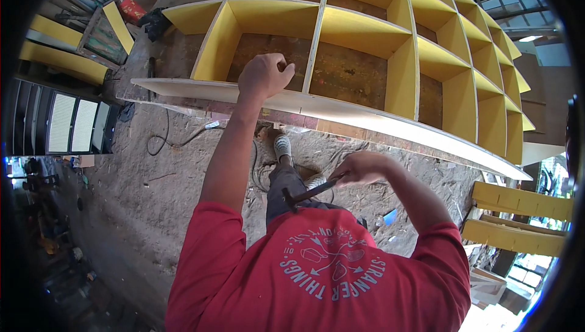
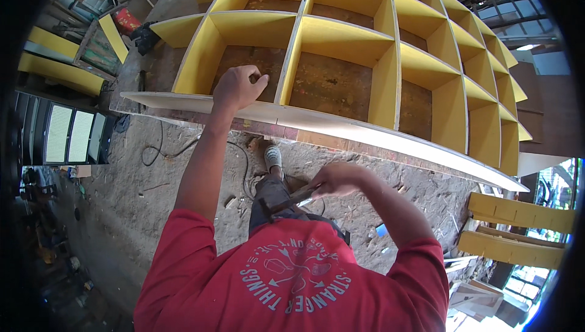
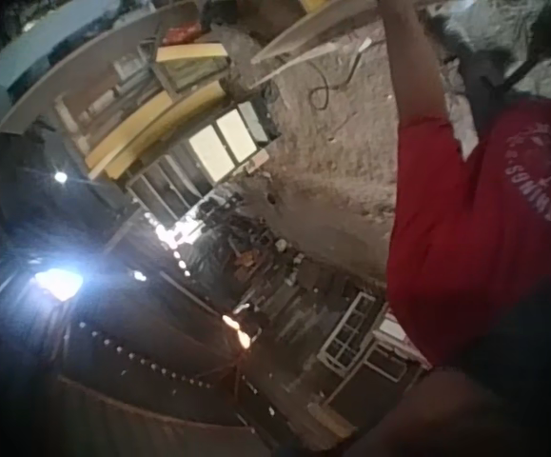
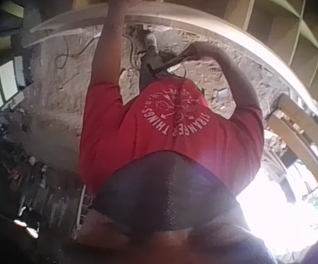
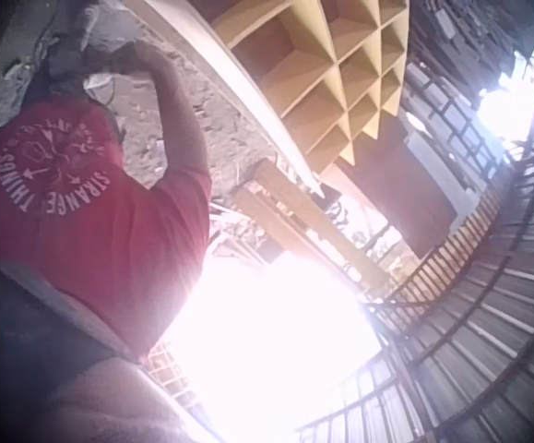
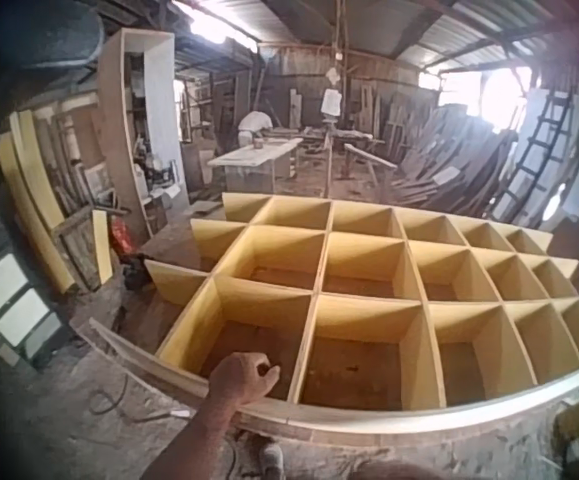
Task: The person trims nails on a wooden board using pincers, then hammers nails into the board to attach it to a shelving unit using a hammer.
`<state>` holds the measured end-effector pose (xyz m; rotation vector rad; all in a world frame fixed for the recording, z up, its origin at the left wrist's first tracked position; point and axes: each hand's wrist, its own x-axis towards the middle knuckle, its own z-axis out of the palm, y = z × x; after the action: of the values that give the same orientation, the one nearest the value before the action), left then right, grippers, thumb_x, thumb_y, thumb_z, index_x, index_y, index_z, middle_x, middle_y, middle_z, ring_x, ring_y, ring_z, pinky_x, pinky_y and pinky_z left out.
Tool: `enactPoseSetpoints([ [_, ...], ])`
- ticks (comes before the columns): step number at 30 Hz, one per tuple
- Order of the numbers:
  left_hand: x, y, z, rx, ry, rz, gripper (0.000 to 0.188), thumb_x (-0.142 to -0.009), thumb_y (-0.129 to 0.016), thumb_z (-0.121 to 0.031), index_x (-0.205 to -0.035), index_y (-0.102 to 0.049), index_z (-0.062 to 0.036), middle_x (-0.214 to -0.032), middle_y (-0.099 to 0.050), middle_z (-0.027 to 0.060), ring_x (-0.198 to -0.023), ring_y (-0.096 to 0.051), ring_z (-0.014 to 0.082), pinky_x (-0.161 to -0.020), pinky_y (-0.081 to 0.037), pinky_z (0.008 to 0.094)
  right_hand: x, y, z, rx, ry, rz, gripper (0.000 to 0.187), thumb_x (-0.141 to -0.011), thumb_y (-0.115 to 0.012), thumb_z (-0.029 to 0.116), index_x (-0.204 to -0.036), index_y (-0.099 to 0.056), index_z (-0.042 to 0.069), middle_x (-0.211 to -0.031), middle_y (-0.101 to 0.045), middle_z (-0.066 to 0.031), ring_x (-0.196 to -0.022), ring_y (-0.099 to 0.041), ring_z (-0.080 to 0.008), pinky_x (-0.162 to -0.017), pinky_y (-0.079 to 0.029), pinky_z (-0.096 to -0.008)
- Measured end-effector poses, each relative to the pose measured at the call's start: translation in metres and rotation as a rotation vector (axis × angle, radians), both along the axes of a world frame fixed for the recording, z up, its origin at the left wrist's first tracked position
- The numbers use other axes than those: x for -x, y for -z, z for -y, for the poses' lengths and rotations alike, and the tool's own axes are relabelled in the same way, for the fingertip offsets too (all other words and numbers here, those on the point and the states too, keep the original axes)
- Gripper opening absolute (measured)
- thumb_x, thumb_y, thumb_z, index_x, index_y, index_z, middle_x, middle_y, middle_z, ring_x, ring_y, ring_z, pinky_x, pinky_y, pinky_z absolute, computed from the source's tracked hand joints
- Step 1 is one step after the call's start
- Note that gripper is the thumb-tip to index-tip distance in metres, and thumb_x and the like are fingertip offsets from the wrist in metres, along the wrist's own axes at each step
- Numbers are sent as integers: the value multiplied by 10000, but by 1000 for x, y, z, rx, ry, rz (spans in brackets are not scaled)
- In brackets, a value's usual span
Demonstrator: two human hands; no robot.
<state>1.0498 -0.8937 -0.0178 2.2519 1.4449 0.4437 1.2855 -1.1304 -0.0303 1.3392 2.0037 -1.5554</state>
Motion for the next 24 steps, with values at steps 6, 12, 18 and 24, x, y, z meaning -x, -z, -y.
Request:
enactPoseSetpoints([
  [6, 2, -2, -1, 10, -11, 10, 340, -909, -740, -423, -933, -785, -87, -928, -764, 215, -922, -741, 412, -799, -583, 511, -1, 15, -2, -126, 410, -90, 460, -1067, -624, 426, -1461, -653, 190, -1403, -703, -134, -1235, -693, -354, -1107, -516, -448],
  [12, -1, -4, -1, 38, -23, 9, 346, -910, -739, -422, -922, -780, -78, -891, -763, 200, -883, -742, 405, -769, -579, 499, -20, 11, -14, -96, 354, -35, 377, -1053, -663, 414, -1379, -718, 233, -1190, -789, -111, -1035, -735, -261, -977, -550, -420],
  [18, 0, -3, 0, 18, 1, 24, 342, -912, -734, -418, -924, -781, -80, -885, -762, 197, -870, -742, 407, -761, -579, 500, 13, -5, 3, -28, 1, -111, 368, -1084, -601, 373, -1404, -702, 224, -1239, -783, -68, -1142, -729, -290, -1077, -516, -460],
  [24, 3, -3, -2, 14, 1, 36, 342, -910, -731, -425, -927, -783, -88, -893, -765, 194, -873, -742, 413, -770, -581, 502, -16, 5, -8, -84, 428, 90, 406, -1079, -580, 381, -1431, -678, 203, -1314, -751, -109, -1178, -720, -306, -1073, -522, -444],
])
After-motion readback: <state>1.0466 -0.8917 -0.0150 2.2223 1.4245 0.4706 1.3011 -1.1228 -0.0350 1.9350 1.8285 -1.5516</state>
